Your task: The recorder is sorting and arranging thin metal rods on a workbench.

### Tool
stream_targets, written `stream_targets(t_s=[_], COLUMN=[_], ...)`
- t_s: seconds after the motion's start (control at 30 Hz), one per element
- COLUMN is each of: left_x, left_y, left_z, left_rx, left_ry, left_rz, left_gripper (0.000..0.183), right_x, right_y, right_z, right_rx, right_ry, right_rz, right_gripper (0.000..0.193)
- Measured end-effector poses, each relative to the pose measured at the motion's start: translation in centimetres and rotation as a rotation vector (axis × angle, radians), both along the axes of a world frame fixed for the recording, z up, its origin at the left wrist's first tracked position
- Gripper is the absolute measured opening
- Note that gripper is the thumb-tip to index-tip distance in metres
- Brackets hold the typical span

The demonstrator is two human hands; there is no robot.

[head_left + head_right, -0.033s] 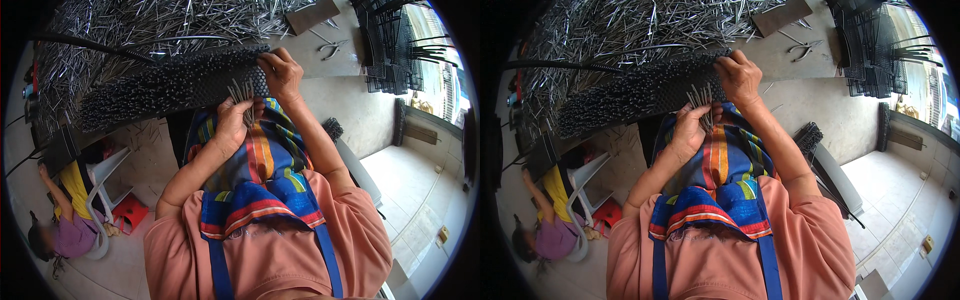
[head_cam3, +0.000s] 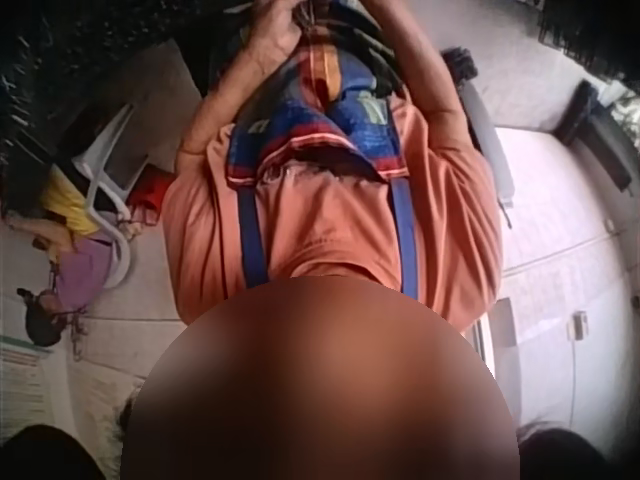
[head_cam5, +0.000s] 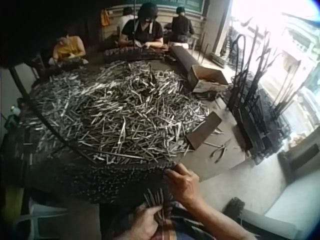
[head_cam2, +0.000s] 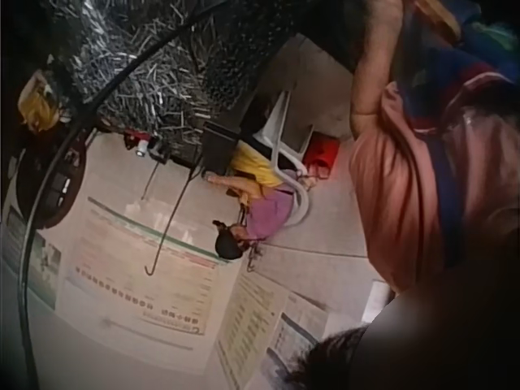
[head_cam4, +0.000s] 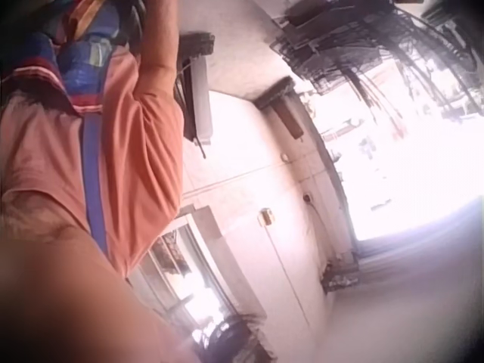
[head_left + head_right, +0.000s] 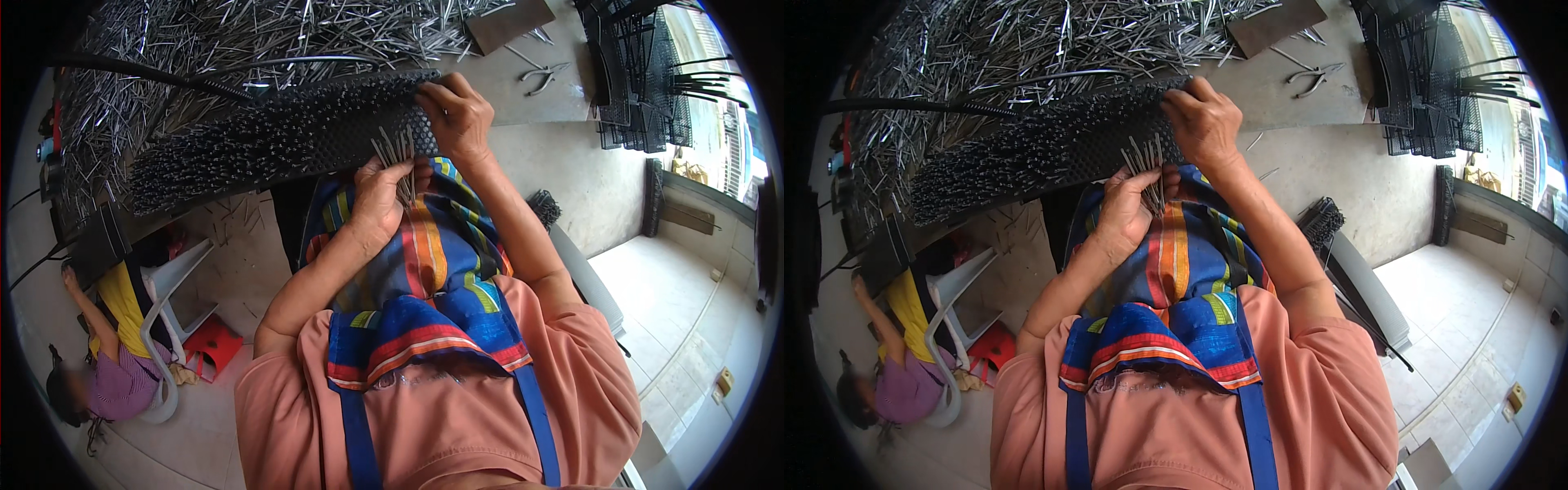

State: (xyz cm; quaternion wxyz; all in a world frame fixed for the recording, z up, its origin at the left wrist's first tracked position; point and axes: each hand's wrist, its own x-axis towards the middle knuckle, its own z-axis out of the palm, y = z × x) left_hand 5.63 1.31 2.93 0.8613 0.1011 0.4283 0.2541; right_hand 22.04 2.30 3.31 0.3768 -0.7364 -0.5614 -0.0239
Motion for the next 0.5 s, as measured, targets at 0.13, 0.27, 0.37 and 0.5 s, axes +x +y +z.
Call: stream_targets(t_s=[0.13,0.27,0.37,0.5], left_x=[0.1,0.0,-0.1,-0.1], left_y=[-0.3,-0.3,-0.1,-0.3], left_z=[-0.2,-0.2,0.0,0.1], left_rx=[0.015,0.017,-0.002,0.039], left_ry=[-0.018,-0.009,-0.027,-0.082], left_rz=[0.014,0.006,0.011,-0.034], left_gripper=[0.017,0.019,0.021,0.02], right_x=[-0.1,0.0,0.0,-0.1], right_y=[0.4,0.0,-1.0,-3.7], right_z=[0.7,0.4,0.4,0.3], right_rx=[-0.043,-0.118,0.043,-0.228], right_ry=[-0.171,-0.224,-0.111,0.496], right_rz=[0.124,0.065,0.06,0.106], right_gripper=[0.015,0.02,0.016,0.006])
